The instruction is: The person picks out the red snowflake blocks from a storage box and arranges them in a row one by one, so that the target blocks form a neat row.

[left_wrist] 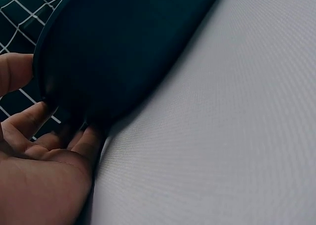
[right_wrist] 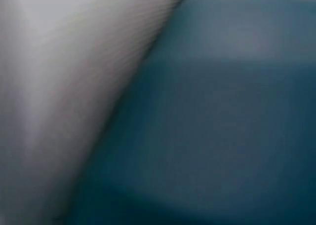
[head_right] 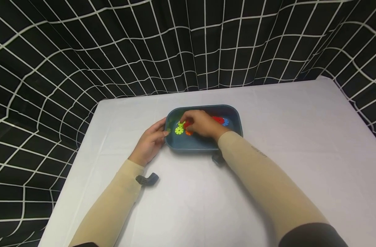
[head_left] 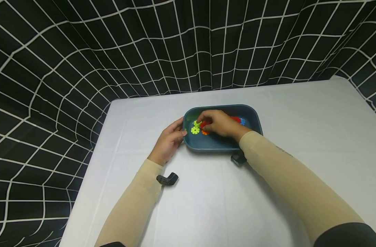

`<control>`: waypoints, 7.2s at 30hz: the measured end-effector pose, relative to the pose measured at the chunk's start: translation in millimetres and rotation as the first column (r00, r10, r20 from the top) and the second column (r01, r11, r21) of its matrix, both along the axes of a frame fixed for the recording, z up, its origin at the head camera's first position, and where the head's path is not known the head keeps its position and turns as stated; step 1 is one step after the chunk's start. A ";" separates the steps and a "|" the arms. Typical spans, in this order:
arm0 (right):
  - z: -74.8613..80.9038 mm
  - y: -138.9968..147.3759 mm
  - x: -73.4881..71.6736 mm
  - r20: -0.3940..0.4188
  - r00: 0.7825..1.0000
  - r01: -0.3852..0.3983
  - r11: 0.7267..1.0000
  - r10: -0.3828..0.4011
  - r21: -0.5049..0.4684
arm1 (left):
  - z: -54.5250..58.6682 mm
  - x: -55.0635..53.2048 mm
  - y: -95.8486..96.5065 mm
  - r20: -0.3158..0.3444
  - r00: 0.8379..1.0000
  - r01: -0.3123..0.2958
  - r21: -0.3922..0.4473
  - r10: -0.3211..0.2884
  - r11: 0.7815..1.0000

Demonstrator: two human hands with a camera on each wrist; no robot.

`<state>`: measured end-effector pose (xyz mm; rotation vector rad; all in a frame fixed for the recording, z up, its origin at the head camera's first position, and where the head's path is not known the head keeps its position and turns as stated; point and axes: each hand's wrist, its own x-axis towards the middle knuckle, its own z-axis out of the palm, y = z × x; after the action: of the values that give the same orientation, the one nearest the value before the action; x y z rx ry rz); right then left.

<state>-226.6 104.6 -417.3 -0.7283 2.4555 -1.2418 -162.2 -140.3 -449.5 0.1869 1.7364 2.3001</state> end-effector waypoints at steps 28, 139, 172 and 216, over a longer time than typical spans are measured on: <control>25.6 28.5 6.3 0.203 0.957 0.266 0.908 -0.207 -0.324 | -2.9 1.3 0.6 -0.021 1.000 -0.002 -0.008 0.002 1.000; -29.0 206.9 49.4 0.098 0.811 0.584 0.790 -0.576 -0.189 | -2.4 3.8 2.3 -0.017 1.000 -0.020 -0.028 0.020 0.999; 8.9 180.5 64.5 0.193 0.961 0.273 0.585 -0.197 -0.764 | -2.6 3.0 1.4 -0.009 1.000 -0.012 -0.015 0.012 1.000; 41.4 41.3 38.5 0.151 0.981 0.195 0.697 -0.125 -0.690 | -1.3 3.4 1.1 -0.011 1.000 0.005 -0.006 -0.005 1.000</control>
<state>-188.1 145.9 -375.9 -0.5954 1.9488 -2.2817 -158.8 -139.2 -450.8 0.2029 1.7456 2.2942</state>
